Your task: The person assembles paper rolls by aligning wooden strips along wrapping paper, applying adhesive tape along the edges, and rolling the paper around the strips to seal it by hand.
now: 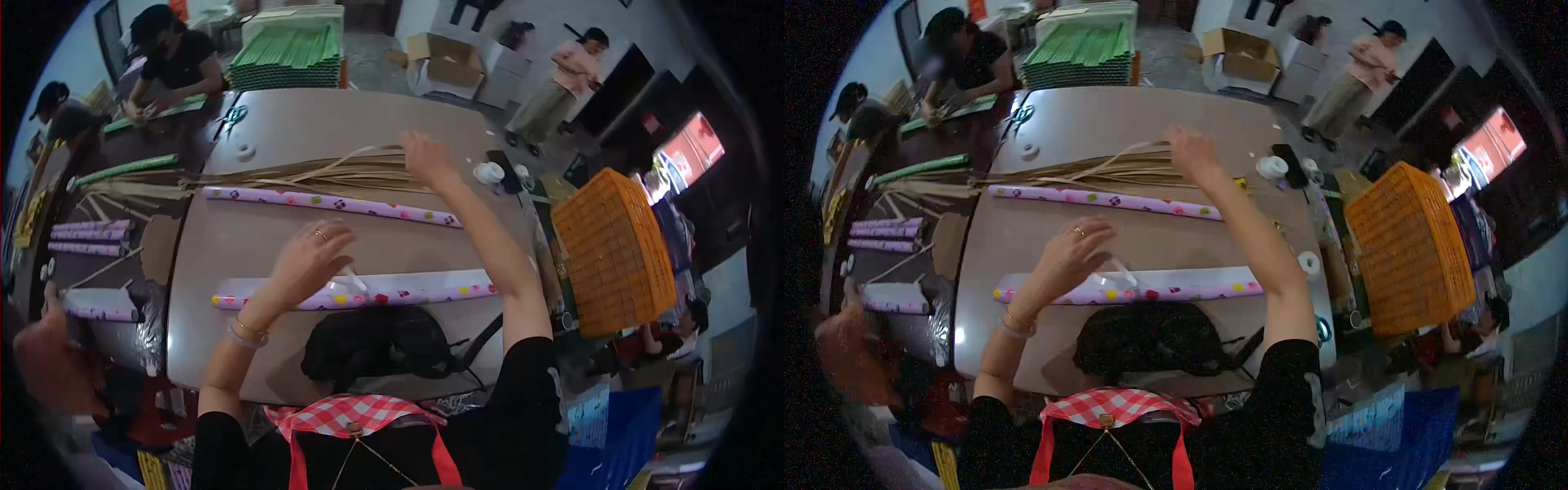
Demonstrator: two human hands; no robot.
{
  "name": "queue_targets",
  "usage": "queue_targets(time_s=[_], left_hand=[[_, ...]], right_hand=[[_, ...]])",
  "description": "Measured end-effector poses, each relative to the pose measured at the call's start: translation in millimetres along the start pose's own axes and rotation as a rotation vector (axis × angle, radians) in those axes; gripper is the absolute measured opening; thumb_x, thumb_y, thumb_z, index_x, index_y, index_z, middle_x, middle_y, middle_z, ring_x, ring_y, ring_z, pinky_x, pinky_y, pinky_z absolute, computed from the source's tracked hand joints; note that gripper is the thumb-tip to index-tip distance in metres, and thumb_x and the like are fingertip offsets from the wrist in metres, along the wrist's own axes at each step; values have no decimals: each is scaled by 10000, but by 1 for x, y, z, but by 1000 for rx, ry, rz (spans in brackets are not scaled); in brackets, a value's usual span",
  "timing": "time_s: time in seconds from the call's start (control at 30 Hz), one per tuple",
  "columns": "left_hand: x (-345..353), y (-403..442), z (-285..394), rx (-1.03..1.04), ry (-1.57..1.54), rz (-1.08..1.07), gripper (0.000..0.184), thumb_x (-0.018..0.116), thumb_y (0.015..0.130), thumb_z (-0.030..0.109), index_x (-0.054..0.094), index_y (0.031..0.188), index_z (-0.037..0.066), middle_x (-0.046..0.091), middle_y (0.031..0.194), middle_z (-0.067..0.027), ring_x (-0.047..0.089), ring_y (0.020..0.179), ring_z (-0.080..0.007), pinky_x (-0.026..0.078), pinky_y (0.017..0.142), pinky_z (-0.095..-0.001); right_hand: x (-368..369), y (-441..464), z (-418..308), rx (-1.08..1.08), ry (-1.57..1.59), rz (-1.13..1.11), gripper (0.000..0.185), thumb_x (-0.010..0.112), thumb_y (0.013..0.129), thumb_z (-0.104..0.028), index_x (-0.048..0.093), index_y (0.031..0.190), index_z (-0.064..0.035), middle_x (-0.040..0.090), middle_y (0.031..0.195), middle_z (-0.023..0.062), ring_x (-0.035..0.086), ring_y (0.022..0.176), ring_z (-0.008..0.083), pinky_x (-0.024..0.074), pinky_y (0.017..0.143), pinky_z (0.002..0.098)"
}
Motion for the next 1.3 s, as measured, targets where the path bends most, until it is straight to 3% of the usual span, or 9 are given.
queue_targets(time_s=[0.23,0.37,0.47,0.57,0.63,0.8,1.0,1.1,1.3], left_hand=[[-9,110,30,86,-205,101,388,601,823,150,510,1188,52,581,1092,-160,560,948,-329,446,796,-397],[0,117,61,-149,-753,-391,250,632,830,185,618,999,1,619,851,-74,557,716,-130,471,676,-274],[-21,102,61,-43,-564,-364,234,644,825,206,627,925,-5,568,733,-20,457,636,-74,403,567,-242],[-47,85,73,-56,-576,-428,224,627,841,212,619,890,-7,543,681,-7,407,608,-70,364,535,-240],[-51,72,88,13,-652,-484,288,606,853,288,639,858,1,589,705,-28,505,627,-89,412,557,-253],[-33,50,161,137,-637,-509,172,656,801,199,627,838,33,579,679,-112,540,578,-257,423,530,-319],[-39,29,158,95,-415,-226,173,688,769,180,614,822,33,583,664,-95,553,552,-232,439,520,-302],[-41,5,123,-227,-513,-290,180,707,766,146,601,829,15,559,630,-26,490,562,-62,405,497,-236],[-40,-66,33,-684,-723,-311,230,586,880,233,603,958,17,535,731,42,459,646,-39,402,562,-188]], right_hand=[[-188,-103,-36,-107,257,172,90,517,855,-154,531,852,-65,574,809,110,576,725,309,455,612,389],[-261,-182,-22,-15,106,229,51,537,838,-95,545,851,-46,555,761,99,569,693,282,444,598,357],[-288,-256,12,306,56,147,60,521,841,-67,561,820,-27,570,795,93,580,755,272,462,622,331],[-291,-318,42,490,187,164,98,545,851,-121,559,837,-25,575,820,102,577,768,262,453,630,328],[-273,-342,48,654,389,-288,152,569,852,-180,582,873,-30,583,836,125,574,750,269,449,651,351],[-258,-272,-48,48,457,-149,484,548,865,-332,477,1217,-8,540,1192,133,526,1094,312,392,932,341],[-215,-224,-108,142,971,-354,226,499,916,-205,577,940,6,596,780,84,543,687,163,431,636,264],[-205,-225,-110,175,1086,-385,214,528,898,-191,588,874,13,584,741,73,533,678,139,424,632,249],[-143,-253,-76,565,1287,-609,222,501,896,-183,583,751,-36,509,623,-23,449,507,31,349,463,169]])
Point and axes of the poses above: each hand's wrist, its own y-axis towards the middle knuckle, its own x-axis out of the palm, z = x × y, the point moved 4 cm from there along y, towards the middle knuckle
